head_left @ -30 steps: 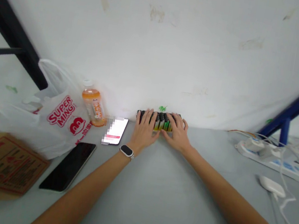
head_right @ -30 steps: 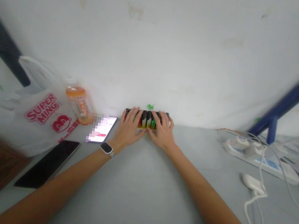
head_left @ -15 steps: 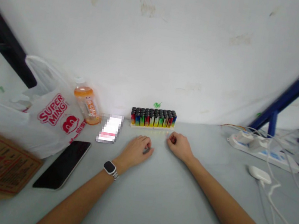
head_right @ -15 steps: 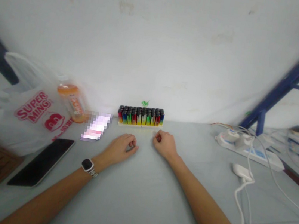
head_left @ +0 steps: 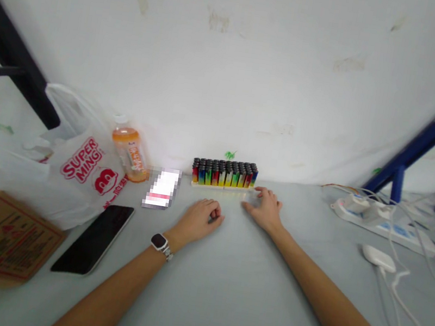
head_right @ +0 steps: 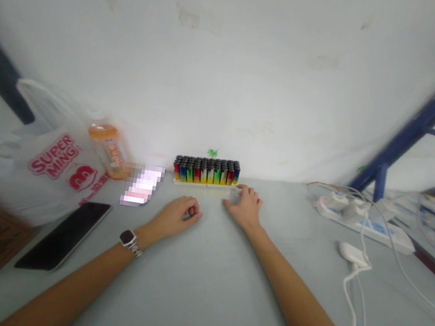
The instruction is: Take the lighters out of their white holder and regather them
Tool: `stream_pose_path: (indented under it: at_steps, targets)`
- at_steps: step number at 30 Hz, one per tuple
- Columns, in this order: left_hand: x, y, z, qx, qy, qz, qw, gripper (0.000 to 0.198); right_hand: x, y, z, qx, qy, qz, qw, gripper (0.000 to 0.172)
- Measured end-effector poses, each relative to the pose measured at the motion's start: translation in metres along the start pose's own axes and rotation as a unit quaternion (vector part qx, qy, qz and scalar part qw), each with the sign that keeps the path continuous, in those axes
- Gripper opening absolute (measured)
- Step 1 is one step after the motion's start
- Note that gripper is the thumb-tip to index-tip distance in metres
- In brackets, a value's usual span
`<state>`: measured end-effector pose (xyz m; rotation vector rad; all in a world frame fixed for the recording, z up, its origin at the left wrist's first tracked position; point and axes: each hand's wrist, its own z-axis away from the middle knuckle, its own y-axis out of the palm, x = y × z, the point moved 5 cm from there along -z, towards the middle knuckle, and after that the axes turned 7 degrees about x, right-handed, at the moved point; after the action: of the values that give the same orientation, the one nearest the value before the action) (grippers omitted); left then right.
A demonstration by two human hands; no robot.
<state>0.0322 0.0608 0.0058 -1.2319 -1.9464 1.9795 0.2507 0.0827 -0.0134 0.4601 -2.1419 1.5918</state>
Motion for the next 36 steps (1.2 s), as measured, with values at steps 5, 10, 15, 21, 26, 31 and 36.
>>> stream_pose_path:
  at_steps: [5, 10, 15, 21, 26, 31, 36]
  targets:
    - [0.002, 0.001, 0.001, -0.004, -0.001, 0.001, 1.0, 0.011, -0.007, 0.006, -0.027, 0.008, 0.028, 0.016, 0.999, 0.078]
    - [0.002, 0.001, 0.002, -0.002, -0.005, 0.004, 1.0, 0.011, -0.005, 0.018, -0.07, 0.093, 0.043, 0.043, 0.994, 0.089]
    - [0.002, 0.0, 0.002, -0.001, -0.002, 0.008, 1.0, 0.01, -0.009, 0.024, -0.09, 0.095, 0.045, 0.058, 0.993, 0.095]
    - [0.001, -0.001, 0.001, 0.0, -0.005, 0.004, 1.0, 0.01, -0.021, 0.021, -0.086, 0.092, 0.022, 0.076, 0.993, 0.092]
    - [0.001, 0.0, 0.001, -0.001, -0.005, 0.006, 1.0, 0.011, -0.028, 0.013, -0.072, 0.079, 0.009, 0.086, 0.993, 0.088]
    - [0.002, 0.0, 0.0, -0.001, -0.008, 0.006, 1.0, 0.011, -0.024, 0.007, -0.056, 0.092, -0.019, 0.079, 0.992, 0.088]
    - [0.003, 0.001, -0.001, 0.003, -0.007, 0.006, 1.0, 0.011, -0.018, 0.001, -0.04, 0.077, -0.031, 0.07, 0.994, 0.076]
